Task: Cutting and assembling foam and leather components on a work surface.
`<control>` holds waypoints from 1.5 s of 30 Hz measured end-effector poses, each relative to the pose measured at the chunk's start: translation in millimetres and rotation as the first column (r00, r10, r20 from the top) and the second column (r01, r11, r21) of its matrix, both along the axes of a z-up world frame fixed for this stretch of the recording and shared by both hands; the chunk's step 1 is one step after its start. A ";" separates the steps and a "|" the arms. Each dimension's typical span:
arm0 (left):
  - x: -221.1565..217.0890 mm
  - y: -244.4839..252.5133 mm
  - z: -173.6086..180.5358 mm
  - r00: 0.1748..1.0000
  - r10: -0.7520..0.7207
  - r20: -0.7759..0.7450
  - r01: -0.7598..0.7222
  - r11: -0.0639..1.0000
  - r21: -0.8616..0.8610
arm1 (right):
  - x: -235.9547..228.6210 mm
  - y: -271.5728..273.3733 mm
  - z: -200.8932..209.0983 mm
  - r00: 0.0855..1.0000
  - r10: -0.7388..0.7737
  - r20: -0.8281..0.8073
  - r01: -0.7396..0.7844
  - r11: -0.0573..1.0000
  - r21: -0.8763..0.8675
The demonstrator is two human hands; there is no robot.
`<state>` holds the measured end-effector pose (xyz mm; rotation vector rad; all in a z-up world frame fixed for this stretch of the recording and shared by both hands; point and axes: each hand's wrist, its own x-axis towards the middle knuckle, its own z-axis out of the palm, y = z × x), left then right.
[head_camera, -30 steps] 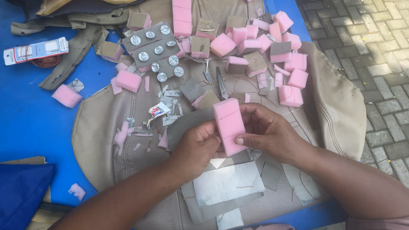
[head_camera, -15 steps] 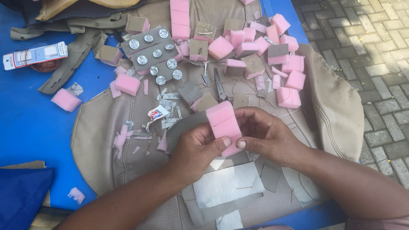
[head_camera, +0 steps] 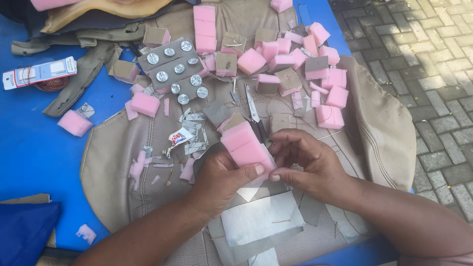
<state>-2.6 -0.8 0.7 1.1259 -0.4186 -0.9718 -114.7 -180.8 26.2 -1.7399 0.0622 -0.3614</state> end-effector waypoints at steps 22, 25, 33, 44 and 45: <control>21.1 0.0 0.7 0.972 0.224 0.070 -0.228 0.972 0.057 | 25.3 -12.8 26.4 0.963 -0.008 -0.268 -0.234 0.456 -0.858; 22.7 0.3 3.2 0.973 0.220 0.071 -0.225 0.971 0.081 | 26.0 -21.9 16.0 0.975 -0.061 -0.213 -0.150 0.524 -0.838; 22.5 1.3 2.1 0.978 0.207 0.023 -0.208 0.976 0.059 | 28.6 -18.4 36.5 0.905 -0.278 -0.321 -0.178 0.439 -0.881; 30.1 1.2 6.5 0.981 0.192 0.032 -0.193 0.980 0.040 | 24.0 -20.7 55.3 0.774 -0.411 -0.481 -0.379 0.306 -0.873; 30.6 0.7 4.9 0.984 0.176 0.040 -0.178 0.983 0.043 | 24.5 -18.9 58.7 0.752 -0.420 -0.508 -0.413 0.302 -0.859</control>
